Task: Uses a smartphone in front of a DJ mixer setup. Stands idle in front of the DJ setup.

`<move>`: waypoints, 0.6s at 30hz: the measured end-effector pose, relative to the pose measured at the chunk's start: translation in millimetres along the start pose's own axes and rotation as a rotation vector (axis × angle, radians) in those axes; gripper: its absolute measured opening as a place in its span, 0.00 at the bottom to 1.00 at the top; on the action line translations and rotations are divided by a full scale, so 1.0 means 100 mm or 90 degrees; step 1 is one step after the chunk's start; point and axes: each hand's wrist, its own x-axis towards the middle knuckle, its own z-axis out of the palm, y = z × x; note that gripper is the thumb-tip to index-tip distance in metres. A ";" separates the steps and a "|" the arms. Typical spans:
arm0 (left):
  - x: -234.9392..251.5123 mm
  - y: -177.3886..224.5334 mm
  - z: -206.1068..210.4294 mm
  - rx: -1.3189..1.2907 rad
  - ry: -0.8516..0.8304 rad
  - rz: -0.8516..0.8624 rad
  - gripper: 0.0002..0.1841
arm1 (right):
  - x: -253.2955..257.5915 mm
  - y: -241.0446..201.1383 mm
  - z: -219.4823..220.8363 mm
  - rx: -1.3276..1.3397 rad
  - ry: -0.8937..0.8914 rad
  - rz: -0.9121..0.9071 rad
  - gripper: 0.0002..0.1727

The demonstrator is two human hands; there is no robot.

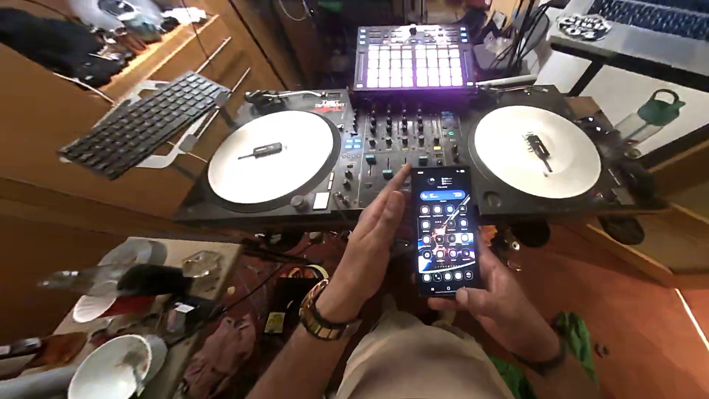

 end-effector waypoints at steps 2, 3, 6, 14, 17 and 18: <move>0.00 0.00 0.03 0.002 0.008 0.000 0.35 | 0.00 -0.01 -0.03 -0.004 -0.001 -0.001 0.53; -0.01 0.00 0.05 -0.002 0.010 0.001 0.34 | 0.01 -0.01 -0.05 -0.003 -0.003 0.005 0.53; -0.02 0.01 0.09 -0.005 0.024 -0.003 0.34 | 0.02 -0.01 -0.08 -0.001 -0.009 0.023 0.53; -0.02 0.04 0.04 -0.029 0.035 -0.001 0.35 | 0.09 -0.03 -0.05 0.007 -0.023 0.033 0.52; -0.01 0.05 0.00 -0.023 0.041 0.008 0.34 | 0.13 -0.03 -0.01 0.008 -0.017 0.032 0.52; -0.01 0.05 -0.02 -0.023 0.041 0.010 0.34 | 0.14 -0.02 0.00 0.006 -0.016 0.032 0.52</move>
